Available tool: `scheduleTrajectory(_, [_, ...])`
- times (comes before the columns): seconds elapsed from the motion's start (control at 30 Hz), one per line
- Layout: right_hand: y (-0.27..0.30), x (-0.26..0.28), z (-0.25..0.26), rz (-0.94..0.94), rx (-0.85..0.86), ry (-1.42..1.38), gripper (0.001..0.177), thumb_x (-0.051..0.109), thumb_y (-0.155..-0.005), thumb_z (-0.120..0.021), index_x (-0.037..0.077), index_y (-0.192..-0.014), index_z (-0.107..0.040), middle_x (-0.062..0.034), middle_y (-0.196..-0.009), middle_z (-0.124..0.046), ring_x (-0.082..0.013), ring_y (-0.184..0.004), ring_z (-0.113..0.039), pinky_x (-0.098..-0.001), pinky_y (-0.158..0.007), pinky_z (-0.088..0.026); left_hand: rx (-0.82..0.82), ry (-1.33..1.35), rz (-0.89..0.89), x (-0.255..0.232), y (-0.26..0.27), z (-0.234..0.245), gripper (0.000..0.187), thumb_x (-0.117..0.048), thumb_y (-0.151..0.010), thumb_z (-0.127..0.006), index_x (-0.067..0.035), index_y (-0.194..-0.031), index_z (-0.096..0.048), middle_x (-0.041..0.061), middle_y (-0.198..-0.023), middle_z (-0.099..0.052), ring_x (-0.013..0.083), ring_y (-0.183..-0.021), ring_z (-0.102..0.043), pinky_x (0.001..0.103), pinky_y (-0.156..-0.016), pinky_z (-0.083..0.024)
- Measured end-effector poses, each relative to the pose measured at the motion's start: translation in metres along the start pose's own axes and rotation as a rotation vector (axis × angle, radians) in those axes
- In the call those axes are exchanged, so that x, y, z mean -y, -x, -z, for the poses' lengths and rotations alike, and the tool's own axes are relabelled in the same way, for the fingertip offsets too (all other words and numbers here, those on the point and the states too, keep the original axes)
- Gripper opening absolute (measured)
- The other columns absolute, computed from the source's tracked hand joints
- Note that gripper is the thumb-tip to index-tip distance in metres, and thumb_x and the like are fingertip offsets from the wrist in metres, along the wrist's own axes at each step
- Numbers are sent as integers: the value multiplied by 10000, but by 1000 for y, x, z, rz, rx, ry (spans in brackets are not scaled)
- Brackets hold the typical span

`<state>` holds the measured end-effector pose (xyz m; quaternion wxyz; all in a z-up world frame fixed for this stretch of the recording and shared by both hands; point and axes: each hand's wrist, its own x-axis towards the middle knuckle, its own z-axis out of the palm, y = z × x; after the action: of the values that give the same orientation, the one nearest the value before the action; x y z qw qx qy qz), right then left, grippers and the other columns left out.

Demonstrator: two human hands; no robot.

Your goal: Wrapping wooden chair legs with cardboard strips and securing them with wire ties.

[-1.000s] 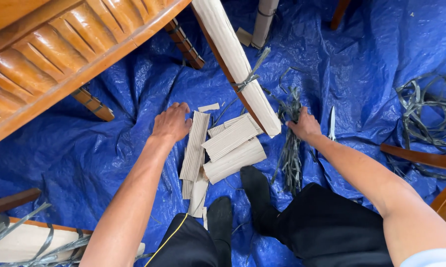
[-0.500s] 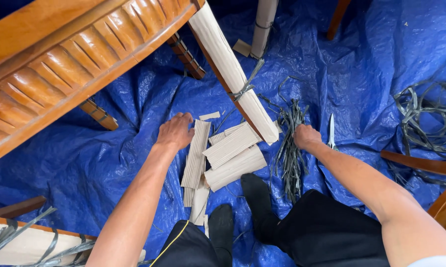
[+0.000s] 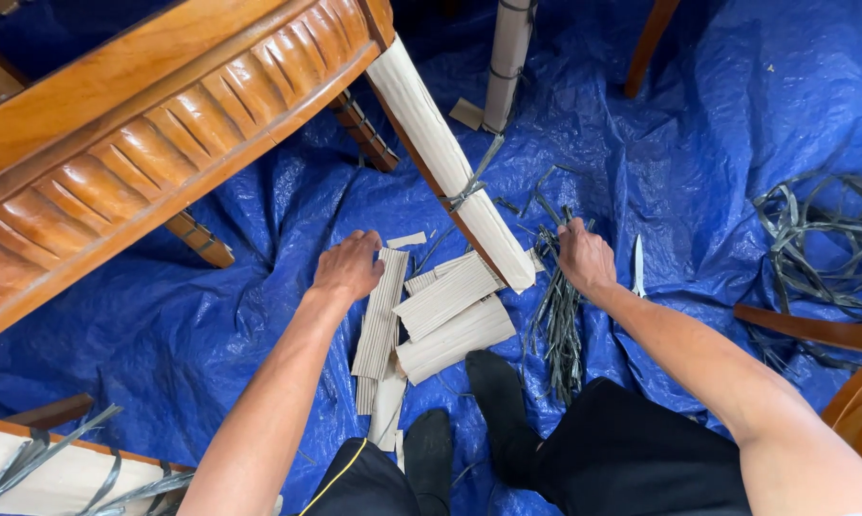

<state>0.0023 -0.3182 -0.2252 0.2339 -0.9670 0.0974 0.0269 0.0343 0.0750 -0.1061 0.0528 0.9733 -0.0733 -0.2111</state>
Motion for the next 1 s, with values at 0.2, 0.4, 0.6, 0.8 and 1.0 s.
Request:
scheduleTrajectory(0.2, [2,25,10,167,-91,-154,209,242,-1087,-463,43,-1071,-524,-287,-762,-658,-522,-744,-630,-616,-682,-472,-53,35,-42,-3,2,2,282,-265,-967,-625,-131,-1213,-599,72,-1254,-618,300,-1158,-646,460,-958,-529])
scheduleTrajectory(0.4, [-5,89,52,358,-37,-301,132,157,-1054,-534,34,-1046,-582,-245,-793,-653,-461,-695,-640,-552,-635,-488,-241,186,-190,-44,8,25,318,-168,-969,-620,-105,-1275,-562,92,-1331,-555,320,-1003,-697,436,-864,-577])
scheduleTrajectory(0.6, [-16,126,82,724,28,-361,203,66,-954,-591,-3,-1128,-670,-208,-982,-710,-405,-837,-696,-470,-715,-554,-379,380,-346,-94,11,46,431,-78,-936,-588,-1,-1344,-470,194,-1480,-451,353,-869,-720,399,-697,-600])
scheduleTrajectory(0.8, [-11,145,125,748,93,-228,172,95,-957,-606,18,-1082,-697,-184,-959,-727,-399,-848,-701,-467,-720,-559,-349,366,-358,-92,-11,16,212,-122,-981,-599,18,-1140,-615,212,-1162,-677,360,-865,-734,444,-760,-595])
scheduleTrajectory(1.0, [-5,150,155,752,32,-94,165,186,-985,-629,36,-994,-696,-177,-900,-724,-407,-841,-691,-491,-701,-544,-514,334,-408,-95,-3,29,179,-139,-951,-611,18,-991,-689,245,-1008,-721,440,-895,-693,519,-769,-560])
